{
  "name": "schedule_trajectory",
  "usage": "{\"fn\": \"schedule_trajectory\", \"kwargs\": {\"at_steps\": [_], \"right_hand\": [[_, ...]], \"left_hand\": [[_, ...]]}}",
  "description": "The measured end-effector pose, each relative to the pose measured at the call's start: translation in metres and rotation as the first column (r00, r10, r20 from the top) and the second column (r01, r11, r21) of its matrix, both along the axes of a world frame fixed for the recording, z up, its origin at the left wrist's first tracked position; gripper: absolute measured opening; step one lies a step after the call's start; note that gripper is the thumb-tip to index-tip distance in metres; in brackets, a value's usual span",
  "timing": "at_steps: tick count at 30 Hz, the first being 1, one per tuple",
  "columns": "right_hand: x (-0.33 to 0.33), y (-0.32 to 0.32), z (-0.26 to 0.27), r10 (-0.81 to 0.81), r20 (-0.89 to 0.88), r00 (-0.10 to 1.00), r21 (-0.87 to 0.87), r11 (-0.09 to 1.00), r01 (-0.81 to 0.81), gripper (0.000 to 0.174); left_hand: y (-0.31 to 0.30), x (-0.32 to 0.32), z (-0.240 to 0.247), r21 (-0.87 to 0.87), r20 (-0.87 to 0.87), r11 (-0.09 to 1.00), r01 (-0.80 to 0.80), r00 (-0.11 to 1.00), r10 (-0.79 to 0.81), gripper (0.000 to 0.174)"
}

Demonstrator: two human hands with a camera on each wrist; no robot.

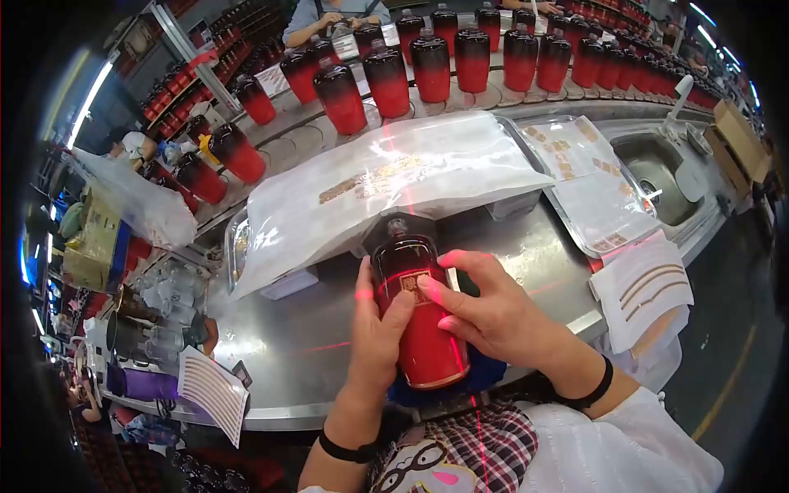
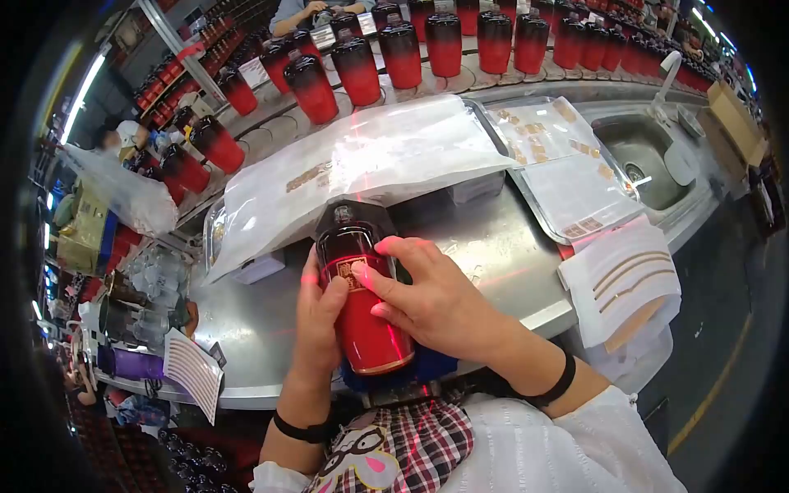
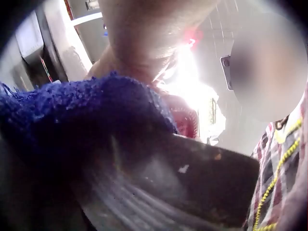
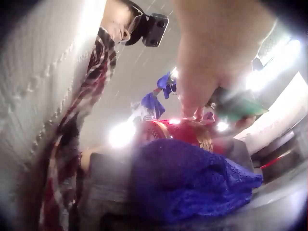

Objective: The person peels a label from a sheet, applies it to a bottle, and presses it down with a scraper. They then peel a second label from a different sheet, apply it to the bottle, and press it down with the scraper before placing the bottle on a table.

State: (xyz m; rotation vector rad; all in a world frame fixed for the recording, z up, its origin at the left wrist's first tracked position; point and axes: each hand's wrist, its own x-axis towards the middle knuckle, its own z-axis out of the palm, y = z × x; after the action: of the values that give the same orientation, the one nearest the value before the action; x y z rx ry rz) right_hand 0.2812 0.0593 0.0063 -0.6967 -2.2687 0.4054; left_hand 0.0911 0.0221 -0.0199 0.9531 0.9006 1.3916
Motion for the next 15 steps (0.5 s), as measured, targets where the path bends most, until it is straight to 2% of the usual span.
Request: {"fn": "schedule_trajectory", "kwargs": {"at_steps": [2, 5, 11, 15], "right_hand": [[0.0001, 0.0002, -0.001, -0.004, 0.01, 1.0, 0.008, 1.0, 0.004, 0.045], [0.0004, -0.0006, -0.0024, -0.003, 0.001, 1.0, 0.013, 1.0, 0.003, 0.045], [0.0001, 0.0031, -0.0023, 0.009, 0.001, 1.0, 0.005, 1.0, -0.009, 0.046], [0.001, 0.0011, -0.0024, 0.009, -0.02, 1.0, -0.028, 1.0, -0.009, 0.048]], "left_hand": [[0.0008, 0.001, -0.0001, -0.005, -0.086, 1.0, -0.006, 0.996, 0.006, 0.081], [0.0009, -0.0018, -0.0048, 0.015, -0.123, 1.0, -0.004, 0.992, 0.005, 0.082], [0.0, 0.0018, -0.0033, -0.001, -0.037, 1.0, -0.006, 0.999, 0.006, 0.083], [-0.0012, 0.005, -0.0003, 0.01, 0.042, 1.0, 0.003, 0.999, -0.004, 0.074]]}}
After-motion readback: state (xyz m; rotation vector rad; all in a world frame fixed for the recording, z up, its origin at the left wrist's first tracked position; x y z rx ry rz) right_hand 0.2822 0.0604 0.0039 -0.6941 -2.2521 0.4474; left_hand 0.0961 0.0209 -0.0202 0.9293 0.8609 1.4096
